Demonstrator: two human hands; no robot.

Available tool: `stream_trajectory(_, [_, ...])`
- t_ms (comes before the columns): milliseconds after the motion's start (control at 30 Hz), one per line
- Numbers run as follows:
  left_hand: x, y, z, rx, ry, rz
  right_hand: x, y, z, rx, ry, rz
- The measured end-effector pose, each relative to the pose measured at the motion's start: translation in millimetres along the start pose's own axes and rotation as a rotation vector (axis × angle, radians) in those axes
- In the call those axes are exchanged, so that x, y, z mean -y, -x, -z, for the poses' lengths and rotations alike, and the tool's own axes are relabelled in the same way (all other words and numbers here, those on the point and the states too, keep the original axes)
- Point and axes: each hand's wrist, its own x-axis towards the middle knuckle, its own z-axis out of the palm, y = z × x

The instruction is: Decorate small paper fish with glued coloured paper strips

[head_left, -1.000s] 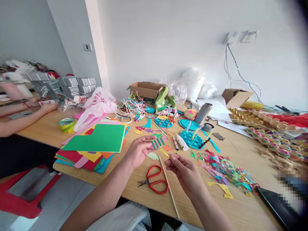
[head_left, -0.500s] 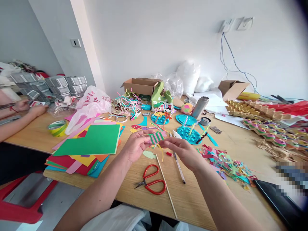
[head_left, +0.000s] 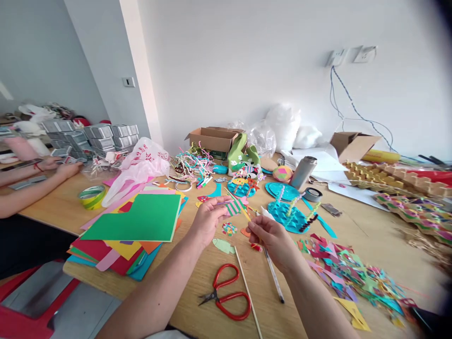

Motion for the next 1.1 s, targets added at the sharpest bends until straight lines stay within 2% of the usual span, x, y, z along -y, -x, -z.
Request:
stream_trajectory(100, [8, -9, 8.6, -0.072, 0.001, -0.015, -9, -2, -1, -0.102, -0.084, 0.142])
stream_trajectory(167, [18, -12, 14.4, -0.085, -0.008, 0.008, -17, -1, -5, -0.112, -0.144, 0.178])
stream_trajectory(333, [38, -9, 20.9, -0.043, -0.022, 0.089, -36, 2, -17, -0.044, -0.224, 0.082])
stream_trajectory(567, [38, -8, 18.4, -0.028, -0.038, 0.141, -44, 4, -22, -0.037, -0.269, -0.043])
stream_trajectory(900, [39, -3, 14.0, -0.011, -0.03, 0.145, -51, 6, -27, -0.126, -0.18, -0.039])
stream_trajectory(1100, [39, -3, 14.1, -0.014, -0.032, 0.155, -53, 7, -28, -0.124, -0.157, -0.022])
